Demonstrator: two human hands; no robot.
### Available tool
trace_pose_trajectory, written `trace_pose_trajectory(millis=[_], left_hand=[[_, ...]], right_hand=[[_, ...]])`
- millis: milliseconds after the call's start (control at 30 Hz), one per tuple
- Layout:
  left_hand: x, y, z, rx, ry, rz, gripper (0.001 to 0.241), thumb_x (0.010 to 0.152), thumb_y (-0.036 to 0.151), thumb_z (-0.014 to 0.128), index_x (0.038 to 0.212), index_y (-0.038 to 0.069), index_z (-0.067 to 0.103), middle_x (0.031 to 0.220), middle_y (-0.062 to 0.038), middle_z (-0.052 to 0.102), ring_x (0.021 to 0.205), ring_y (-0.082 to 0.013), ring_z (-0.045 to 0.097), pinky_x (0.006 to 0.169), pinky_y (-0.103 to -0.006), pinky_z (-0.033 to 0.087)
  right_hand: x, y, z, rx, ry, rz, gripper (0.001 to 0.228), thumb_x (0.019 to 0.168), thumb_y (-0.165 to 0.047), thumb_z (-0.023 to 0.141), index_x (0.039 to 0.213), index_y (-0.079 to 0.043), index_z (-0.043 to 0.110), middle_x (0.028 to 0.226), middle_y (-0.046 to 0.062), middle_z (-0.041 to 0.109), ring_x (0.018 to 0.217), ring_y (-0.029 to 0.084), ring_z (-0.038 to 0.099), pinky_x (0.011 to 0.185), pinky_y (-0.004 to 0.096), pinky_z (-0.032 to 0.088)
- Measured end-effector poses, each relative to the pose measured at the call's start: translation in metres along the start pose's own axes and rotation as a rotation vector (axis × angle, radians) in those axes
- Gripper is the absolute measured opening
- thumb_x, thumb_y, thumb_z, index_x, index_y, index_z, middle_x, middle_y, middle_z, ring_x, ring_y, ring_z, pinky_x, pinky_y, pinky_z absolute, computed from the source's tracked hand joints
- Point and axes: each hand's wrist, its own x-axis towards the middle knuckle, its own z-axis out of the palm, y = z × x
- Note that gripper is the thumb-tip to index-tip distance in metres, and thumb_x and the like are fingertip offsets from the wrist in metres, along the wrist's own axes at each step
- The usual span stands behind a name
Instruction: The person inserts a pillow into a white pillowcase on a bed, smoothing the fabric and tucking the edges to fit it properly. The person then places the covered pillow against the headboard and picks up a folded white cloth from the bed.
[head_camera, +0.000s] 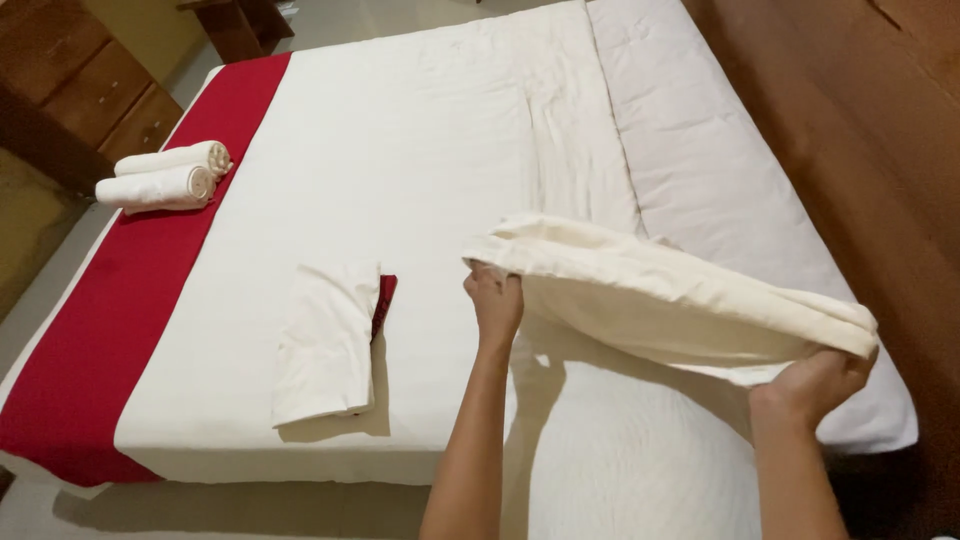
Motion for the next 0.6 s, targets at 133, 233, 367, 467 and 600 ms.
trace_pose_trajectory(millis=[133, 233, 367, 467, 600], left_hand=[[0.006, -0.049, 0.014, -0.02, 0.102, -0.143, 0.097, 0.091, 0.024, 0.067, 0.158, -0.003, 0.001, 0.155, -0.028, 0.015, 0.142, -0.0429, 0.025, 0.116, -0.0484, 0.032], [-0.002, -0.089, 0.019, -0.251, 0.213, -0.308, 0.083, 0.09, 0.021, 0.065, 0.152, 0.002, 0.013, 0.145, -0.025, 0.03, 0.135, -0.0369, 0.035, 0.109, -0.046, 0.039], [-0.07, -0.022, -0.008, -0.91, 0.218, -0.588, 0.03, 0.099, 0.013, 0.052, 0.127, 0.005, 0.043, 0.127, -0.013, 0.05, 0.114, -0.0257, 0.054, 0.091, -0.0408, 0.051], [-0.085, -0.063, 0.008, -0.776, 0.259, -0.548, 0.027, 0.1, 0.001, 0.047, 0.12, -0.002, 0.065, 0.114, -0.012, 0.066, 0.098, -0.0209, 0.061, 0.087, -0.0317, 0.055], [-0.114, -0.061, 0.018, -0.519, 0.3, -0.324, 0.018, 0.091, 0.0, 0.05, 0.091, 0.004, 0.067, 0.094, -0.007, 0.071, 0.091, -0.0174, 0.063, 0.09, -0.0266, 0.05]], right_hand=[[-0.002, -0.011, -0.007, -0.184, -0.053, 0.039, 0.021, 0.103, -0.003, 0.041, 0.124, -0.006, 0.044, 0.124, 0.011, 0.051, 0.114, 0.021, 0.055, 0.104, 0.034, 0.046], [-0.015, 0.002, -0.022, -0.405, -0.131, 0.025, 0.033, 0.095, 0.009, 0.052, 0.124, -0.002, 0.039, 0.12, 0.02, 0.047, 0.109, 0.029, 0.052, 0.099, 0.04, 0.046], [-0.032, 0.03, -0.044, -0.719, -0.286, 0.041, 0.069, 0.084, 0.008, 0.065, 0.145, 0.001, 0.032, 0.138, 0.031, 0.045, 0.124, 0.047, 0.048, 0.105, 0.05, 0.039], [-0.05, 0.033, -0.05, -0.724, -0.322, 0.072, 0.079, 0.082, 0.005, 0.068, 0.151, 0.003, 0.029, 0.147, 0.029, 0.039, 0.132, 0.045, 0.042, 0.11, 0.048, 0.034], [-0.064, 0.022, -0.052, -0.786, -0.353, 0.004, 0.081, 0.084, -0.002, 0.068, 0.154, 0.002, 0.028, 0.149, 0.031, 0.038, 0.132, 0.049, 0.038, 0.108, 0.056, 0.033]])
